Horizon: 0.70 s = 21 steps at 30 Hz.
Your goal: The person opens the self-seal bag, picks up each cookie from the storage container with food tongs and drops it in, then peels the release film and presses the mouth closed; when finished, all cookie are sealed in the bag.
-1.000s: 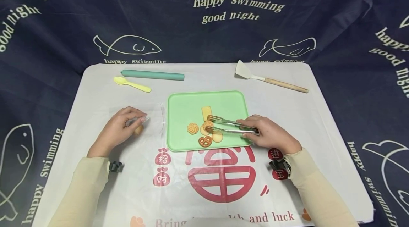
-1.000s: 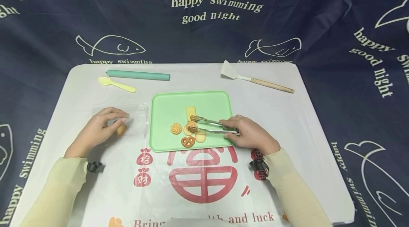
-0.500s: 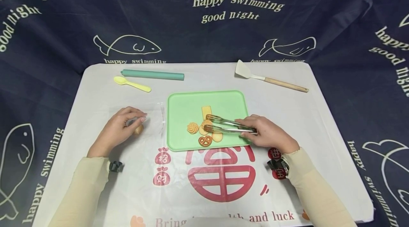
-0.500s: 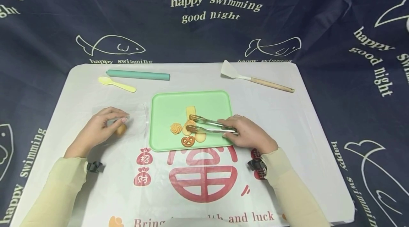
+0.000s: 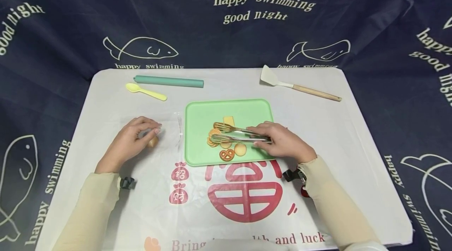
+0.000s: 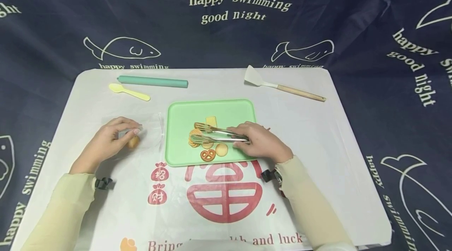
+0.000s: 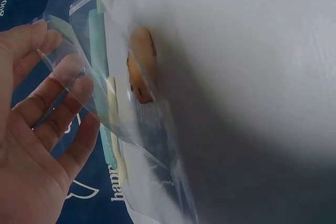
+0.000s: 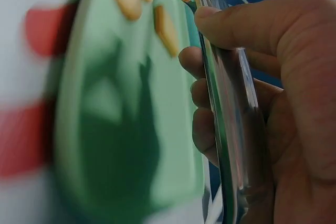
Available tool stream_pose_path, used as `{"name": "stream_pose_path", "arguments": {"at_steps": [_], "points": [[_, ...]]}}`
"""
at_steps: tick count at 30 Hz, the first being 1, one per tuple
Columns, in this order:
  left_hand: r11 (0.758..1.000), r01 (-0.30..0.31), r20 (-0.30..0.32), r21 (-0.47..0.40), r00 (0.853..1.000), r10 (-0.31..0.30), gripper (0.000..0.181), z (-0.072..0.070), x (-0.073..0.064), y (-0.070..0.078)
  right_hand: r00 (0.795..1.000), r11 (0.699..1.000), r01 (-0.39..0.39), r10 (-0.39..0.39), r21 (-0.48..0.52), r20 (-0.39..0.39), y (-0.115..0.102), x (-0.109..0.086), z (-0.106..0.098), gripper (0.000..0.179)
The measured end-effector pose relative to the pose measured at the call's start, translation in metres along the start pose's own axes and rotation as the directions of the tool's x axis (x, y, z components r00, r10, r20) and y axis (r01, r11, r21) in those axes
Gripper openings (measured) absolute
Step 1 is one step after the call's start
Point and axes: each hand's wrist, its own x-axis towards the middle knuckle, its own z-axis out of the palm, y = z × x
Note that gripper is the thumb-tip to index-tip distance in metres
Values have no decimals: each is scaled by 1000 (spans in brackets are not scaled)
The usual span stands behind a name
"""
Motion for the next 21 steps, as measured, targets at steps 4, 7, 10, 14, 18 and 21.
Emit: {"name": "stream_pose_path", "arguments": {"at_steps": [4, 7, 10, 14, 18, 21], "points": [[1000, -18, 1, -13, 1000, 18, 26, -1, 1, -1, 998, 999, 50, -51, 15, 24, -11, 29, 5, 48], [999, -28, -1, -15, 1000, 28, 25, -2, 1, 0, 994, 995, 97, -98, 29, 45, -19, 54, 9, 48], [999, -29, -1, -16, 1000, 29, 25, -2, 0, 1, 985, 988, 154, -155, 17, 81, -27, 78, 12, 48], [999, -27, -8, -31, 1000, 27, 24, -5, 0, 3, 963, 973, 231, -227, -9, 146, -37, 112, 19, 46], [998, -39, -24, -50, 999, 38, 22, -7, 0, 3, 943, 963, 268, -262, -2, 204, -48, 142, 29, 45], [997, -56, -35, -59, 998, 54, 21, -7, -1, 3, 935, 962, 273, -266, 3, 233, -57, 158, 35, 45]]}}
